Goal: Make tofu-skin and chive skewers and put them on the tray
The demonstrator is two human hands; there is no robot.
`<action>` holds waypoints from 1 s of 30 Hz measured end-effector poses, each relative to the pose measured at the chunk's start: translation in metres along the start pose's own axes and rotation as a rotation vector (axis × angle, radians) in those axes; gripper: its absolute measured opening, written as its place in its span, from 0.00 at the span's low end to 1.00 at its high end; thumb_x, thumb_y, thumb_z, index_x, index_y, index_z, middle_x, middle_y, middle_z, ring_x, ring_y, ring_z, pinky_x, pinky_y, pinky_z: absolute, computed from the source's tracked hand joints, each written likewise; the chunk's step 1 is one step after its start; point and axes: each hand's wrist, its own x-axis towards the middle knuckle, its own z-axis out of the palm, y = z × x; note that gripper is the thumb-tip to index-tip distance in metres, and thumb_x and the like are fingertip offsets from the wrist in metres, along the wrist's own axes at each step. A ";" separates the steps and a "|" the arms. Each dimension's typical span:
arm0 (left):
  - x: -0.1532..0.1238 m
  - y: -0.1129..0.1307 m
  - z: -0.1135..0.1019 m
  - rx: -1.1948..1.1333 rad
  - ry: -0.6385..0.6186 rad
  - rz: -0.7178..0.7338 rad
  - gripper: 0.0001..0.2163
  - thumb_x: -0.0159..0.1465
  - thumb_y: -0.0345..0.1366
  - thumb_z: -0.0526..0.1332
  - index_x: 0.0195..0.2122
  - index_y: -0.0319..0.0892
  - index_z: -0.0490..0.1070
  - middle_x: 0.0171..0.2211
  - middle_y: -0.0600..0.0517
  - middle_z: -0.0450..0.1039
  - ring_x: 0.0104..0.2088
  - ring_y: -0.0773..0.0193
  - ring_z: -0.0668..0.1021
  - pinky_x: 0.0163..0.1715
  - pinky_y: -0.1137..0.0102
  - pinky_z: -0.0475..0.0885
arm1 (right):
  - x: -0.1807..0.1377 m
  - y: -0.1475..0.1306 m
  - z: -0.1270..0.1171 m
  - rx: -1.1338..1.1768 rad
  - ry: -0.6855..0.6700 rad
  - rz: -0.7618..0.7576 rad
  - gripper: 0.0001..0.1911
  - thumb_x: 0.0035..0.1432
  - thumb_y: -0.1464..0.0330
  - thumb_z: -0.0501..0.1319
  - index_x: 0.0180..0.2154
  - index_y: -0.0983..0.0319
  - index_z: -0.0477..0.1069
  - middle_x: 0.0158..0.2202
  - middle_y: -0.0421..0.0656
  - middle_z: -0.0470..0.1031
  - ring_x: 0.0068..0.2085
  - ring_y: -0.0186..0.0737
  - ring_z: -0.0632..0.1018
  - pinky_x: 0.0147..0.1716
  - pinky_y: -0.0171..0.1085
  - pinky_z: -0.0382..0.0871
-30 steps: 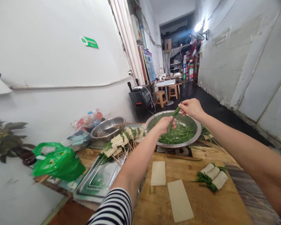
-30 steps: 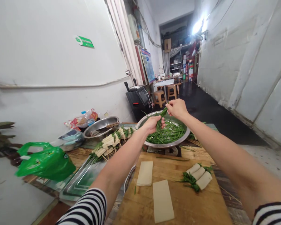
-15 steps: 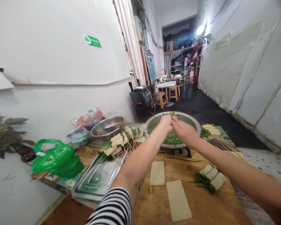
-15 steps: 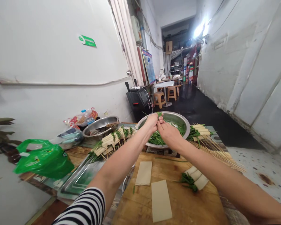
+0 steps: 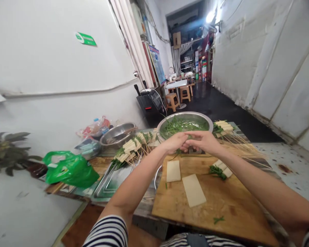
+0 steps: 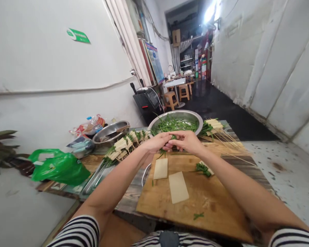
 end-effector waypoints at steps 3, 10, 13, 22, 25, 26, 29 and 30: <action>-0.024 -0.010 0.004 -0.088 -0.074 -0.039 0.07 0.65 0.36 0.56 0.36 0.35 0.67 0.21 0.54 0.67 0.17 0.77 0.61 0.19 0.81 0.59 | -0.021 0.001 0.014 0.102 -0.022 0.038 0.25 0.44 0.60 0.70 0.45 0.64 0.77 0.19 0.36 0.72 0.19 0.32 0.71 0.19 0.34 0.70; -0.066 -0.040 0.001 -0.215 -0.229 -0.130 0.12 0.59 0.40 0.64 0.37 0.35 0.70 0.26 0.54 0.65 0.21 0.76 0.63 0.25 0.75 0.66 | -0.057 0.019 0.046 0.261 0.014 0.186 0.21 0.42 0.55 0.71 0.33 0.65 0.77 0.21 0.41 0.75 0.20 0.32 0.72 0.19 0.33 0.69; -0.079 -0.066 0.002 -0.033 -0.147 -0.058 0.15 0.61 0.42 0.62 0.43 0.36 0.73 0.30 0.52 0.70 0.22 0.76 0.65 0.23 0.77 0.62 | -0.072 0.030 0.053 0.236 -0.032 0.241 0.21 0.42 0.54 0.70 0.30 0.64 0.75 0.19 0.39 0.74 0.18 0.31 0.70 0.17 0.32 0.67; -0.100 -0.159 0.054 0.583 0.440 0.471 0.10 0.63 0.36 0.61 0.42 0.41 0.78 0.38 0.46 0.79 0.37 0.63 0.79 0.39 0.69 0.74 | -0.119 0.073 0.048 0.052 -0.212 0.324 0.20 0.51 0.53 0.63 0.32 0.64 0.73 0.15 0.35 0.67 0.15 0.28 0.65 0.16 0.31 0.57; -0.102 -0.164 0.066 0.793 0.443 0.595 0.10 0.66 0.34 0.57 0.44 0.40 0.76 0.38 0.46 0.78 0.37 0.65 0.79 0.38 0.70 0.74 | -0.126 0.078 0.044 -0.017 -0.214 0.240 0.18 0.54 0.54 0.61 0.32 0.64 0.72 0.17 0.35 0.66 0.18 0.29 0.64 0.18 0.31 0.57; -0.102 -0.163 0.068 0.861 0.442 0.613 0.10 0.67 0.34 0.56 0.44 0.39 0.75 0.38 0.46 0.78 0.37 0.65 0.78 0.38 0.71 0.74 | -0.128 0.079 0.043 -0.050 -0.211 0.215 0.17 0.54 0.55 0.61 0.32 0.63 0.72 0.19 0.36 0.67 0.19 0.29 0.65 0.19 0.31 0.57; -0.103 -0.162 0.072 1.049 0.418 0.622 0.11 0.69 0.34 0.52 0.43 0.37 0.74 0.36 0.46 0.77 0.36 0.65 0.77 0.36 0.71 0.73 | -0.131 0.081 0.039 -0.210 -0.218 0.119 0.14 0.57 0.59 0.58 0.32 0.63 0.72 0.23 0.39 0.71 0.23 0.32 0.69 0.23 0.32 0.59; -0.103 -0.162 0.072 1.110 0.408 0.619 0.12 0.70 0.34 0.51 0.42 0.37 0.74 0.35 0.46 0.76 0.35 0.65 0.77 0.35 0.71 0.72 | -0.132 0.082 0.038 -0.281 -0.233 0.074 0.12 0.58 0.60 0.58 0.32 0.63 0.72 0.24 0.39 0.72 0.25 0.32 0.70 0.24 0.32 0.59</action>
